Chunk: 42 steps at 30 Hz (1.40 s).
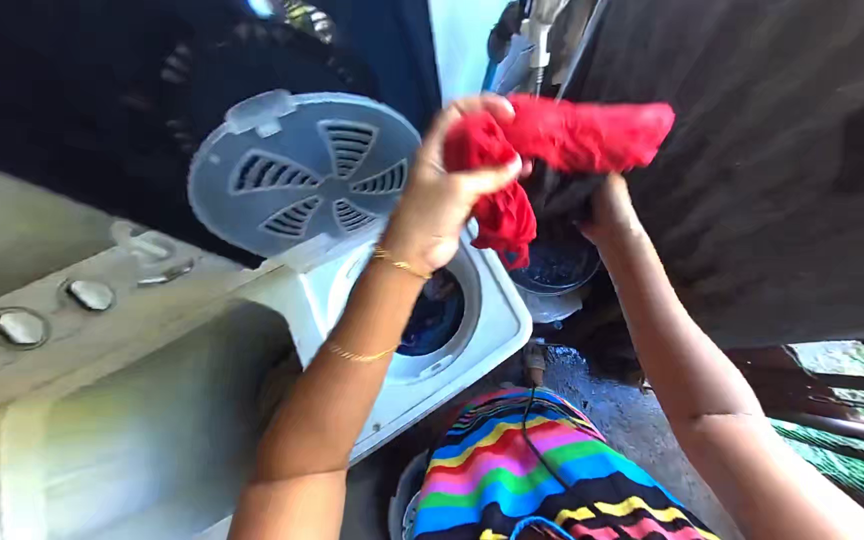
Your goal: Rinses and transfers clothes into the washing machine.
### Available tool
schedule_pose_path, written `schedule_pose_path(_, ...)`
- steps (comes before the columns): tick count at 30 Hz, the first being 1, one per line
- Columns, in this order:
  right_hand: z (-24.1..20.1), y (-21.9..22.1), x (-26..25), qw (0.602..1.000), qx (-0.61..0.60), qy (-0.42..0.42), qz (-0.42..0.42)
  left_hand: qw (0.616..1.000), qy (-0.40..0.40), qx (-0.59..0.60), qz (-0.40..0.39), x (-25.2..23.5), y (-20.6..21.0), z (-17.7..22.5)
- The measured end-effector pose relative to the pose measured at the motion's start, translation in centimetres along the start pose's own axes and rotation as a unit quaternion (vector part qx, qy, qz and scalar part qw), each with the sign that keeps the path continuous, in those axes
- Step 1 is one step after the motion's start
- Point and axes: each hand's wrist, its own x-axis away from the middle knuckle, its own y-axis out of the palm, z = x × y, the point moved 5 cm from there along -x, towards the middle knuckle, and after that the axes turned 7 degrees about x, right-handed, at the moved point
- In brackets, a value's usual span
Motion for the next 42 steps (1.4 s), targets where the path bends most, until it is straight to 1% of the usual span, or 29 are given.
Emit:
schedule_pose_path(2, 4.5, -5.8, -2.6, 0.986, 0.115, 0.088, 0.080, 0.995, -0.081, -0.060, -0.006, -4.2, 1.5, -9.1)
schedule_pose_path(3, 7.0, -8.4, -3.9, 0.972, 0.176, 0.124, 0.091, 0.988, -0.125, -0.095, 0.006, -6.0, 1.7, -13.7)
schedule_pose_path(5, 11.3, -11.9, -5.7, 0.939, 0.285, 0.178, 0.069, 0.964, -0.217, -0.145, 0.048, -8.7, 1.6, -22.5)
schedule_pose_path(7, 16.0, -15.0, -7.5, 0.907, 0.356, 0.218, 0.066, 0.938, -0.298, -0.165, 0.071, -10.1, 0.8, -30.6)
schedule_pose_path(9, 20.8, -18.1, -9.2, 0.892, 0.363, 0.258, 0.074, 0.910, -0.371, -0.180, 0.042, -10.1, -0.6, -37.6)
schedule_pose_path(11, 23.7, -20.5, -10.5, 0.893, 0.364, 0.256, 0.072, 0.878, -0.413, -0.242, -0.008, -10.7, -1.3, -41.3)
schedule_pose_path(13, 25.6, -22.2, -11.0, 0.895, 0.380, 0.225, 0.057, 0.851, -0.411, -0.322, -0.053, -11.3, -1.6, -42.2)
schedule_pose_path(14, 26.5, -22.9, -11.5, 0.889, 0.413, 0.194, 0.035, 0.838, -0.403, -0.358, -0.078, -11.8, -1.7, -42.1)
schedule_pose_path(15, 27.5, -23.3, -12.1, 0.874, 0.460, 0.154, 0.001, 0.824, -0.395, -0.392, -0.107, -12.5, -1.7, -42.1)
schedule_pose_path(16, 28.8, -23.4, -13.0, 0.846, 0.516, 0.127, -0.045, 0.799, -0.399, -0.427, -0.142, -13.1, -1.8, -42.2)
schedule_pose_path(18, 31.4, -22.9, -14.4, 0.768, 0.606, 0.158, -0.133, 0.720, -0.427, -0.503, -0.215, -13.5, -2.0, -42.1)
schedule_pose_path(19, 32.9, -22.6, -14.9, 0.750, 0.615, 0.187, -0.155, 0.675, -0.448, -0.536, -0.240, -13.4, -1.7, -41.5)
schedule_pose_path(20, 34.5, -22.4, -15.6, 0.737, 0.620, 0.214, -0.165, 0.640, -0.466, -0.557, -0.250, -13.5, -1.3, -40.8)
schedule_pose_path(21, 36.1, -22.3, -16.4, 0.724, 0.628, 0.232, -0.165, 0.624, -0.476, -0.569, -0.247, -13.7, -1.0, -39.9)
schedule_pose_path(22, 37.6, -22.2, -17.1, 0.714, 0.636, 0.243, -0.164, 0.620, -0.479, -0.576, -0.233, -14.0, -0.6, -38.9)
schedule_pose_path(23, 38.8, -21.9, -17.6, 0.709, 0.640, 0.248, -0.163, 0.627, -0.474, -0.582, -0.209, -14.3, -0.2, -37.8)
schedule_pose_path(26, 40.9, -21.2, -18.0, 0.727, 0.599, 0.299, -0.156, 0.642, -0.448, -0.602, -0.156, -15.0, -0.4, -36.6)
schedule_pose_path(28, 41.6, -20.6, -17.1, 0.725, 0.569, 0.330, -0.202, 0.648, -0.438, -0.607, -0.139, -15.0, -0.9, -36.3)
schedule_pose_path(30, 40.9, -19.5, -16.1, 0.686, 0.584, 0.343, -0.267, 0.651, -0.435, -0.605, -0.141, -14.7, -1.3, -36.7)
schedule_pose_path(31, 39.5, -19.2, -16.1, 0.677, 0.600, 0.334, -0.265, 0.644, -0.441, -0.606, -0.153, -14.6, -1.6, -37.4)
schedule_pose_path(32, 37.7, -19.2, -16.4, 0.673, 0.623, 0.319, -0.239, 0.640, -0.447, -0.603, -0.165, -14.6, -1.6, -37.9)
schedule_pose_path(33, 35.8, -19.3, -16.8, 0.683, 0.632, 0.304, -0.203, 0.634, -0.455, -0.600, -0.177, -14.5, -1.4, -38.2)
schedule_pose_path(34, 33.5, -19.5, -17.1, 0.708, 0.620, 0.291, -0.171, 0.626, -0.464, -0.597, -0.192, -14.2, -1.2, -38.6)
schedule_pose_path(36, 27.7, -18.9, -17.2, 0.779, 0.548, 0.271, -0.140, 0.608, -0.481, -0.587, -0.234, -13.5, -0.5, -39.4)
schedule_pose_path(37, 24.4, -18.3, -17.0, 0.811, 0.509, 0.260, -0.128, 0.604, -0.481, -0.579, -0.261, -13.0, -0.2, -40.0)
schedule_pose_path(38, 20.9, -17.4, -16.7, 0.833, 0.484, 0.241, -0.119, 0.611, -0.474, -0.565, -0.288, -12.6, 0.2, -40.8)
schedule_pose_path(40, 14.6, -15.8, -15.7, 0.865, 0.449, 0.199, -0.103, 0.640, -0.458, -0.527, -0.320, -12.0, 1.5, -42.0)
schedule_pose_path(41, 11.6, -15.0, -15.1, 0.878, 0.432, 0.181, -0.095, 0.664, -0.443, -0.513, -0.315, -12.0, 2.1, -42.1)
schedule_pose_path(42, 8.9, -14.3, -14.5, 0.893, 0.413, 0.157, -0.087, 0.703, -0.420, -0.495, -0.290, -12.2, 2.8, -41.8)
